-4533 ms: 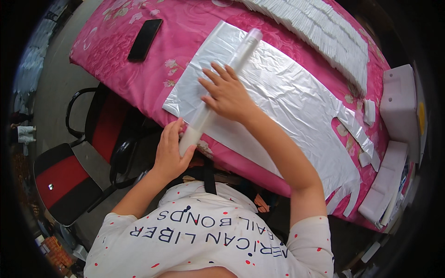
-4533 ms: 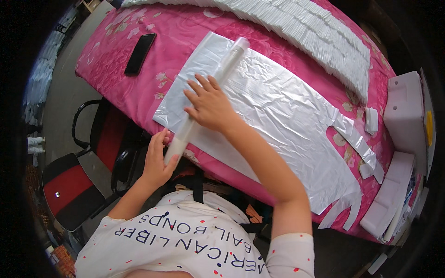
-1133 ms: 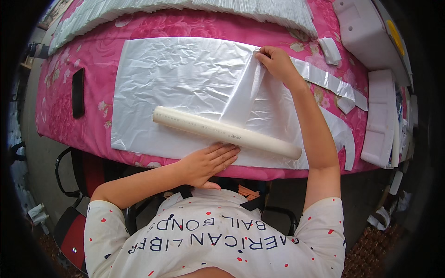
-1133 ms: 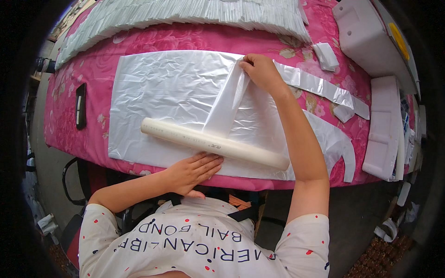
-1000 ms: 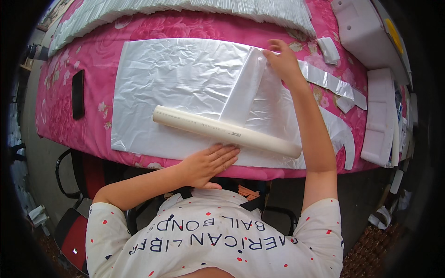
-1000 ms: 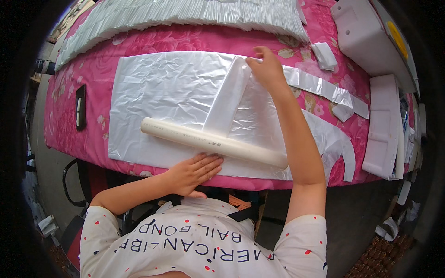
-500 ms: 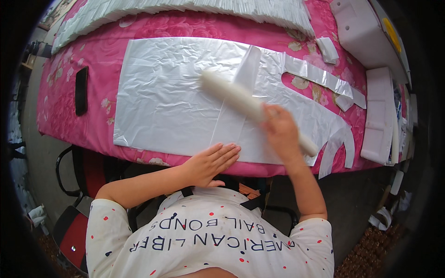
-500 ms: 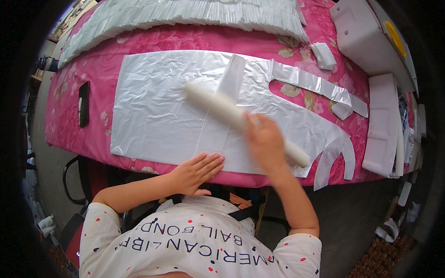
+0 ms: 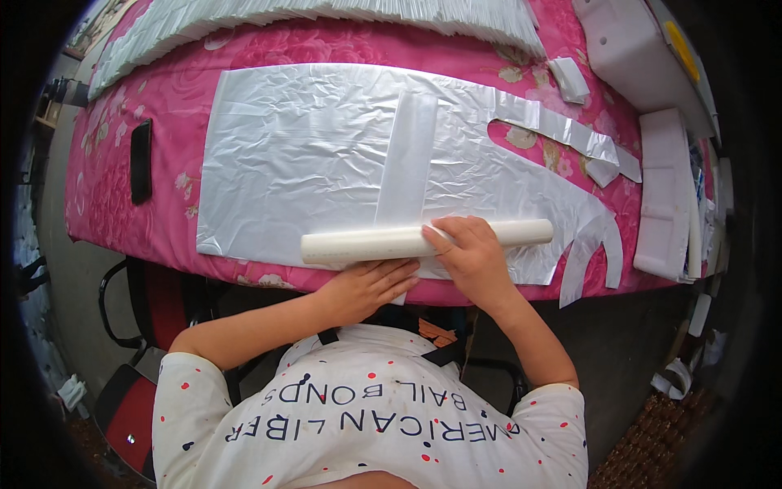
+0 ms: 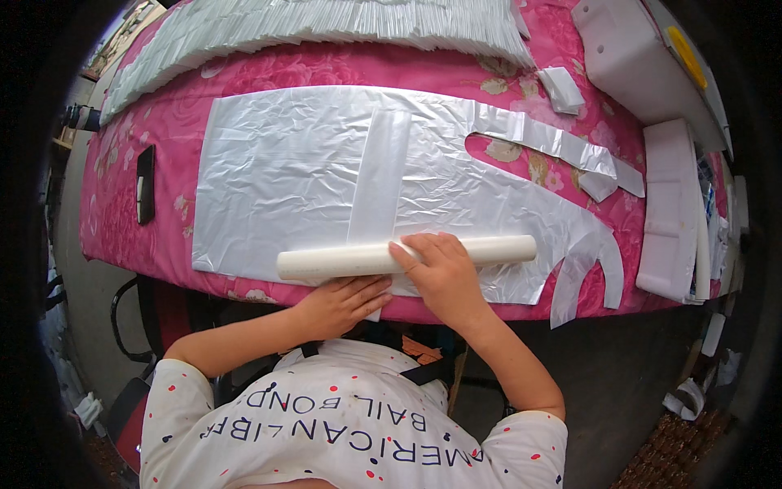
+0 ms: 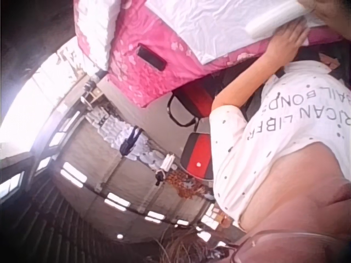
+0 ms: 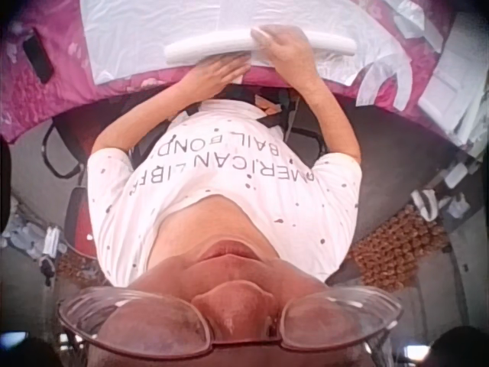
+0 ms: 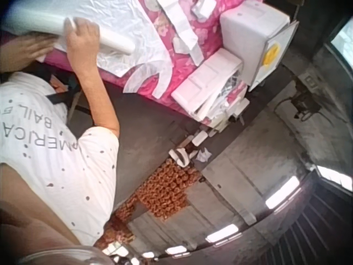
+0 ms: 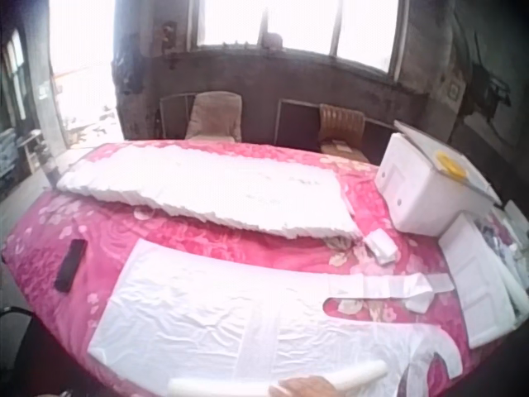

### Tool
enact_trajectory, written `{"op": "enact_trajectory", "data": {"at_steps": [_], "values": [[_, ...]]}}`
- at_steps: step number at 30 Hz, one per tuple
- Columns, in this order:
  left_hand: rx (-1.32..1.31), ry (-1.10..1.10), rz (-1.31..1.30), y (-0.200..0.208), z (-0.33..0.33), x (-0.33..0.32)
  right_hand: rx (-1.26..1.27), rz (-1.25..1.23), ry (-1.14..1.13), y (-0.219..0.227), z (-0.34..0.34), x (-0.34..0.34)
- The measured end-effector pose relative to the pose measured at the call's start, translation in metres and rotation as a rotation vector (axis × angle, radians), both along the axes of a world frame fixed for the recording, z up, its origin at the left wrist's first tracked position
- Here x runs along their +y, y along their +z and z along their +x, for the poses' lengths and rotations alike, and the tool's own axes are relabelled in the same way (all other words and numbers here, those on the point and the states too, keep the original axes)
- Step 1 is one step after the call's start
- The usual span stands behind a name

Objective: The person wraps small white rectangular items in clear plastic film on a pink floral tablecloth. They unroll the film, place an item on it, fold the film around the item, and set the wrapped unit aside. The process is repeated multiple times with items stacked on the table.

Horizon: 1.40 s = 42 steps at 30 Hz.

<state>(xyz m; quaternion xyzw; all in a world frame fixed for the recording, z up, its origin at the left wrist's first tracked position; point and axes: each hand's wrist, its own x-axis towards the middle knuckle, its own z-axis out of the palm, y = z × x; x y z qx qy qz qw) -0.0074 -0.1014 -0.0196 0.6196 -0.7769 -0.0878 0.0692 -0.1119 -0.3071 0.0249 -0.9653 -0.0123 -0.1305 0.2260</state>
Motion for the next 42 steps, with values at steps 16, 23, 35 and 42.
{"op": "enact_trajectory", "data": {"at_steps": [16,23,35,42], "values": [[0.077,0.047,-0.085,0.003,0.007,0.011,-0.180,-0.078,-0.116,-0.015,0.133,-0.078],[0.317,0.001,-0.102,0.006,0.029,0.014,0.101,0.153,0.308,-0.020,0.059,-0.030],[0.351,0.262,-0.150,0.015,0.049,-0.009,-0.069,-0.024,0.112,-0.034,0.020,0.014],[0.507,0.392,-0.152,0.017,0.053,-0.022,0.135,0.402,-0.133,-0.014,0.036,0.009]]}}
